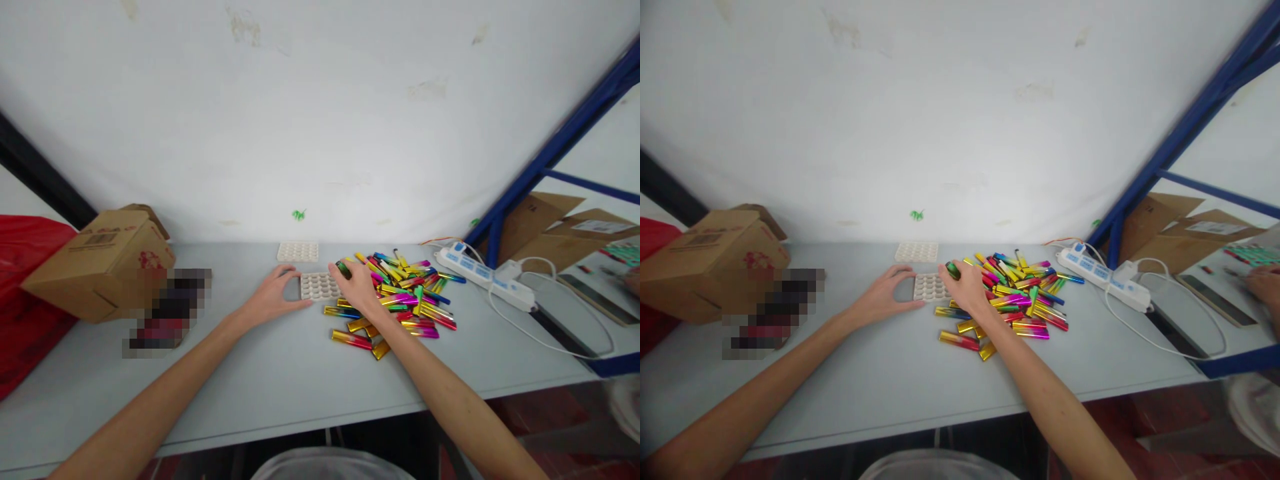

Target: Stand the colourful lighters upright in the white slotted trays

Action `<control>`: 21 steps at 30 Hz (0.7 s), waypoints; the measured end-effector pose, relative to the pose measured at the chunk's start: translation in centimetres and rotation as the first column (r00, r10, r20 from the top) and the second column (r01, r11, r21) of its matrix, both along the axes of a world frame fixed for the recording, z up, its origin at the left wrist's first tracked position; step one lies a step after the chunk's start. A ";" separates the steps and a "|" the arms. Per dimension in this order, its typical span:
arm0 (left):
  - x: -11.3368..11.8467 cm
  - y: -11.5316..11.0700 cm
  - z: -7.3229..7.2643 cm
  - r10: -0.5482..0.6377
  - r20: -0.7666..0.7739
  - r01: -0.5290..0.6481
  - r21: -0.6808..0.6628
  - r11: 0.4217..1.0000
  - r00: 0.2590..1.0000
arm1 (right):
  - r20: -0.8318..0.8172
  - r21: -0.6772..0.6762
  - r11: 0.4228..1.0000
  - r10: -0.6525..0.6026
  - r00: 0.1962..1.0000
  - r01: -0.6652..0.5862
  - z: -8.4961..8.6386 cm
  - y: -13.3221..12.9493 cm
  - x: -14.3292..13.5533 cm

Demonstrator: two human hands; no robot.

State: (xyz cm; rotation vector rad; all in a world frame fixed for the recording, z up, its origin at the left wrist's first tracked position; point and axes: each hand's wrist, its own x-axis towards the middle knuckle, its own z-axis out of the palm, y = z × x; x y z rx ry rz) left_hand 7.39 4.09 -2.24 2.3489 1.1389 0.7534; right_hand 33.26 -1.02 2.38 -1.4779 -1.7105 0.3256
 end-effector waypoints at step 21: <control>-0.1 0.1 0.1 -0.004 0.002 0.004 -0.005 1.000 1.000 | 0.093 0.130 0.977 0.159 0.983 -0.171 -0.5 -0.4 -0.4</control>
